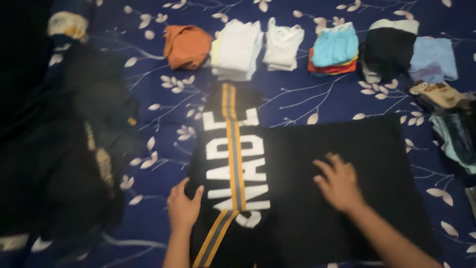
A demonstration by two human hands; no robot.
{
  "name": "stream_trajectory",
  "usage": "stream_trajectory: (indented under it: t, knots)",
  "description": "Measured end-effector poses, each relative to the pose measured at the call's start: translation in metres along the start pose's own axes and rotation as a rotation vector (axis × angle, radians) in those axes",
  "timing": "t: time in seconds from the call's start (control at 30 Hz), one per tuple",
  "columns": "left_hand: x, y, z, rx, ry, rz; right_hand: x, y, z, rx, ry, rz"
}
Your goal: The person folds clothes including shirts, underwear, and pants on a bed, organizing them into neat piles.
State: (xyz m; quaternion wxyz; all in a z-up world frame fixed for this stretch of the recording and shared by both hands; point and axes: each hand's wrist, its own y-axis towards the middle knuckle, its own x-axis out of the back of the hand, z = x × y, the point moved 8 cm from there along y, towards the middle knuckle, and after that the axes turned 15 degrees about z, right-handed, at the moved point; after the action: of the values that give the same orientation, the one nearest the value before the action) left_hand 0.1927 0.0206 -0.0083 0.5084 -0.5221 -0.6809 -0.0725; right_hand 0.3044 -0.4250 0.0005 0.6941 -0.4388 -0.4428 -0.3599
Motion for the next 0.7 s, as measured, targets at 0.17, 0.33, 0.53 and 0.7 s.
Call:
stream_trajectory:
  t: [0.17, 0.33, 0.53, 0.7]
  knots:
    - [-0.032, 0.098, -0.034, 0.1, 0.039, 0.01, -0.007, 0.038, -0.159, -0.217, 0.023, -0.007]
    - [-0.057, 0.204, -0.066, 0.038, -0.03, 0.014, 0.01, 0.079, -0.213, -0.26, -0.017, -0.062]
    - [-0.04, 0.225, -0.079, -0.088, -0.682, 0.306, 0.041, 0.092, -0.219, -0.367, -0.223, 0.177]
    - [0.035, 0.118, -0.063, -0.162, -0.334, 0.353, 0.09, 0.001, -0.206, -0.361, -0.372, 0.114]
